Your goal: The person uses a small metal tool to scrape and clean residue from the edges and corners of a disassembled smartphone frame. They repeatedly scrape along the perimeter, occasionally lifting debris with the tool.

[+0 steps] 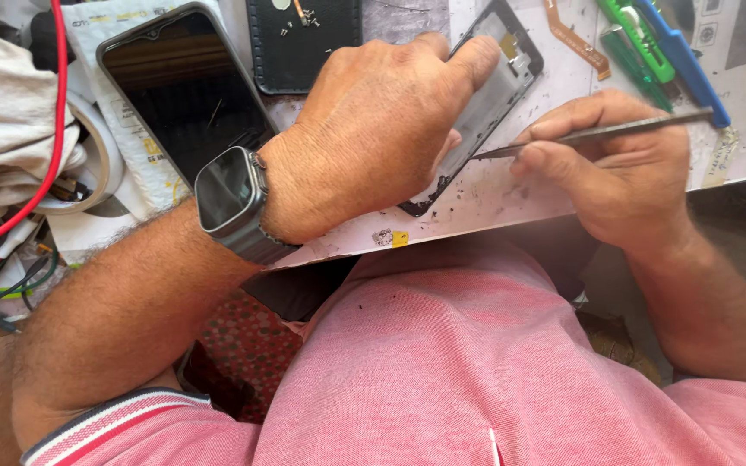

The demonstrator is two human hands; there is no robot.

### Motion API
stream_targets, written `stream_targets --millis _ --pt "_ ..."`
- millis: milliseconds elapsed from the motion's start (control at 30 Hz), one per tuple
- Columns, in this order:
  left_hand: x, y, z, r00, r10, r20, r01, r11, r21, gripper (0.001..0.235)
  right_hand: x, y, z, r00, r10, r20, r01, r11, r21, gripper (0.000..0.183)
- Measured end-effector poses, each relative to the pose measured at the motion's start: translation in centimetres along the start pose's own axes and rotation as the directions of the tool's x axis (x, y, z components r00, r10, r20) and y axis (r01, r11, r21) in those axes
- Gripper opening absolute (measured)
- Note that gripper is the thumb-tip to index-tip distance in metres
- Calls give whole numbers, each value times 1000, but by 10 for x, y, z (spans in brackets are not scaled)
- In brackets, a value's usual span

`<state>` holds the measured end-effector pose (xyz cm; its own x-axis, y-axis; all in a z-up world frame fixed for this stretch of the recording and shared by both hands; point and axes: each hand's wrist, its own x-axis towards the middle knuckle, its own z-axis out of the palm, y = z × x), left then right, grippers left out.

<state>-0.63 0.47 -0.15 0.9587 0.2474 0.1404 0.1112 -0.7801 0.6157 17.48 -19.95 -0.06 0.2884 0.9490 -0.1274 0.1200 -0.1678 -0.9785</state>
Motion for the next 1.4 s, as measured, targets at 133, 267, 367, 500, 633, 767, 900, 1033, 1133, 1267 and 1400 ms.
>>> stream_targets --millis 133,267,367,500,633,767,900,1033,1133,1267,1400 --pt "3 1 0 999 -35 32 35 999 -9 51 7 3 4 998 62 -19 -61 997 41 13" --pt "3 0 3 998 -46 33 47 999 -13 51 10 3 5 997 80 11 -80 997 22 12" --pt "2 0 3 999 -42 13 43 999 -31 52 10 -1 8 997 81 9 -81 996 -26 12" --pt "3 -2 6 999 -45 18 45 999 -19 51 8 -5 17 992 122 16 -122 993 3 12" --pt "2 -3 8 999 -38 9 38 999 -20 53 12 -10 19 987 163 -12 -163 986 27 11" --pt "2 -3 8 1000 -30 3 30 999 -23 54 11 -9 22 986 167 -4 -166 985 47 10" --pt "2 -3 8 999 -44 16 44 998 -33 51 7 -3 25 988 150 44 -153 985 79 11" --pt "3 -3 8 1000 -24 -16 24 999 -23 53 7 0 20 995 102 -10 -102 994 24 11" --pt "2 -2 8 999 -33 -1 33 999 -26 53 4 1 20 997 83 5 -83 997 5 13" --pt "2 -2 8 1000 -23 2 23 1000 9 52 4 1 24 993 116 7 -117 993 35 12" --pt "2 -3 9 999 -35 -5 35 999 -6 53 3 0 23 998 70 -8 -70 996 -49 15"
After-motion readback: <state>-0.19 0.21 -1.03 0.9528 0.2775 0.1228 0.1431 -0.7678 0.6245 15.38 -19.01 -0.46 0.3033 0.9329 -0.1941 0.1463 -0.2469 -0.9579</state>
